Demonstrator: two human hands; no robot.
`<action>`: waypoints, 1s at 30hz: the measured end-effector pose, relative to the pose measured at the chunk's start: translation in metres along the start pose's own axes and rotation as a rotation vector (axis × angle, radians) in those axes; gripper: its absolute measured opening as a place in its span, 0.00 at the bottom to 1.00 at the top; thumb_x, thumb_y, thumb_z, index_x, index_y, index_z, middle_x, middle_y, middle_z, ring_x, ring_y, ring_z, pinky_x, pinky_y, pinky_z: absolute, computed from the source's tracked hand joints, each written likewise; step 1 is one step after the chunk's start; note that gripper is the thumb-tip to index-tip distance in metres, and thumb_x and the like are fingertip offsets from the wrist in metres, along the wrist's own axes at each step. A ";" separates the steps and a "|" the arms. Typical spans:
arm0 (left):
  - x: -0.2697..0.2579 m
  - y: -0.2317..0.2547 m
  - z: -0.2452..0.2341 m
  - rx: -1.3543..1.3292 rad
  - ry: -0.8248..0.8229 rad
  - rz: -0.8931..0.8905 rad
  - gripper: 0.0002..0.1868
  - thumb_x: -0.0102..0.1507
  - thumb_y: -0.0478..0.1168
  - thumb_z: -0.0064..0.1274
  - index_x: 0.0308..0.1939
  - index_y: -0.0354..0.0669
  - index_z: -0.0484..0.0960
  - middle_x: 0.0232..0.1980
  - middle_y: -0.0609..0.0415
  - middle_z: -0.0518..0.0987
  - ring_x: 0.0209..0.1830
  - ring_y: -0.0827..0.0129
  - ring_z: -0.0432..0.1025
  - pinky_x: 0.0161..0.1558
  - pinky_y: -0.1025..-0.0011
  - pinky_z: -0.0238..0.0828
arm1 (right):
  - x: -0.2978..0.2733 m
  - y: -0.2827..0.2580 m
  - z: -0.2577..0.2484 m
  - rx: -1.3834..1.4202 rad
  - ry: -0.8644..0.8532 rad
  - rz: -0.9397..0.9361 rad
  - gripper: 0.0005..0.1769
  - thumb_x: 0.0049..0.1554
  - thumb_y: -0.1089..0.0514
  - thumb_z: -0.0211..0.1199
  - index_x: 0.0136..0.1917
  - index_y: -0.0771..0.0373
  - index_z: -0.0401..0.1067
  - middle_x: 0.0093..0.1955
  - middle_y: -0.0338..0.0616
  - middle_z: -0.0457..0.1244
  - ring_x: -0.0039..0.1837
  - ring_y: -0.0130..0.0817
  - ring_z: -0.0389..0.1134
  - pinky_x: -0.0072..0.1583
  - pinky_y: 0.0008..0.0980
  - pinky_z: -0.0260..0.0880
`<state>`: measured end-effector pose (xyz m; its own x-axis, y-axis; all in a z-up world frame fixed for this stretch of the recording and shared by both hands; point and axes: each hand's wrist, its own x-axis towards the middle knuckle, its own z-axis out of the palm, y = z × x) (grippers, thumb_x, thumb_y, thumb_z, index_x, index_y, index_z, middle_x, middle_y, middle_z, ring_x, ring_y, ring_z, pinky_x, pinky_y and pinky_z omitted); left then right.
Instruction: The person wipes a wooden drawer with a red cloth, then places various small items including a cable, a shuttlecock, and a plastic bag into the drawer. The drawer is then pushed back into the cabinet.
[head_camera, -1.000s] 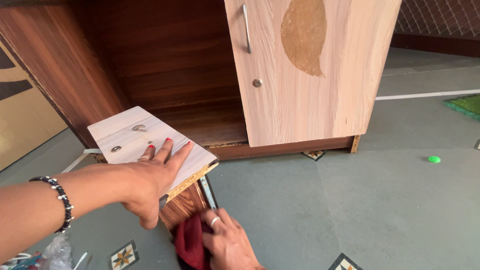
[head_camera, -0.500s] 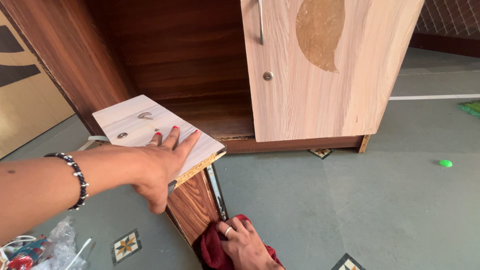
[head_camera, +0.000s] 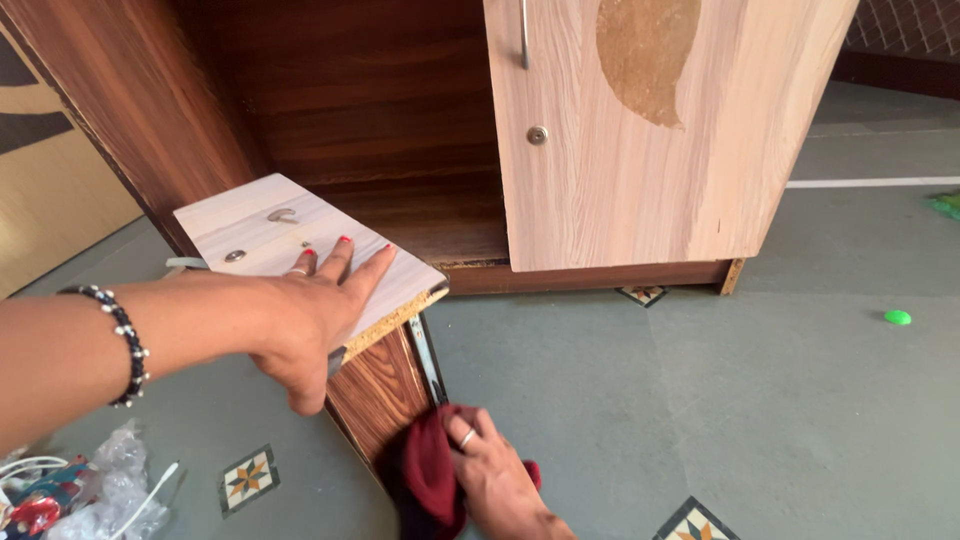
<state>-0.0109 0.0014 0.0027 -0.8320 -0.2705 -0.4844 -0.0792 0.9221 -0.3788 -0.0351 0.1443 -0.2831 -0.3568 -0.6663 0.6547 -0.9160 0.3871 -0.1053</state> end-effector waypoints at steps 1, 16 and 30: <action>0.001 0.000 -0.001 -0.007 0.003 0.002 0.85 0.49 0.37 0.73 0.76 0.62 0.06 0.84 0.40 0.18 0.86 0.45 0.25 0.80 0.60 0.49 | -0.007 0.002 0.005 -0.075 -0.092 0.010 0.27 0.39 0.67 0.68 0.54 0.67 0.75 0.67 0.54 0.62 0.67 0.59 0.60 0.69 0.51 0.62; 0.006 0.001 0.000 -0.037 0.014 -0.009 0.86 0.48 0.37 0.74 0.76 0.62 0.05 0.84 0.40 0.18 0.86 0.45 0.24 0.81 0.60 0.46 | 0.012 0.011 -0.023 0.323 0.027 0.257 0.30 0.39 0.75 0.60 0.56 0.63 0.76 0.68 0.56 0.59 0.65 0.61 0.59 0.68 0.48 0.62; 0.015 -0.054 -0.028 -0.010 -0.011 0.282 0.91 0.29 0.75 0.69 0.82 0.58 0.23 0.84 0.42 0.42 0.83 0.48 0.45 0.78 0.56 0.46 | 0.035 -0.015 -0.155 0.249 -0.795 0.573 0.19 0.53 0.57 0.64 0.59 0.49 0.77 0.60 0.40 0.69 0.65 0.37 0.69 0.68 0.36 0.66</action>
<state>-0.0340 -0.0450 0.0380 -0.8158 -0.0059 -0.5784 0.1491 0.9640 -0.2202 -0.0057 0.2144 -0.1424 -0.6905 -0.6882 -0.2225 -0.5479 0.6985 -0.4603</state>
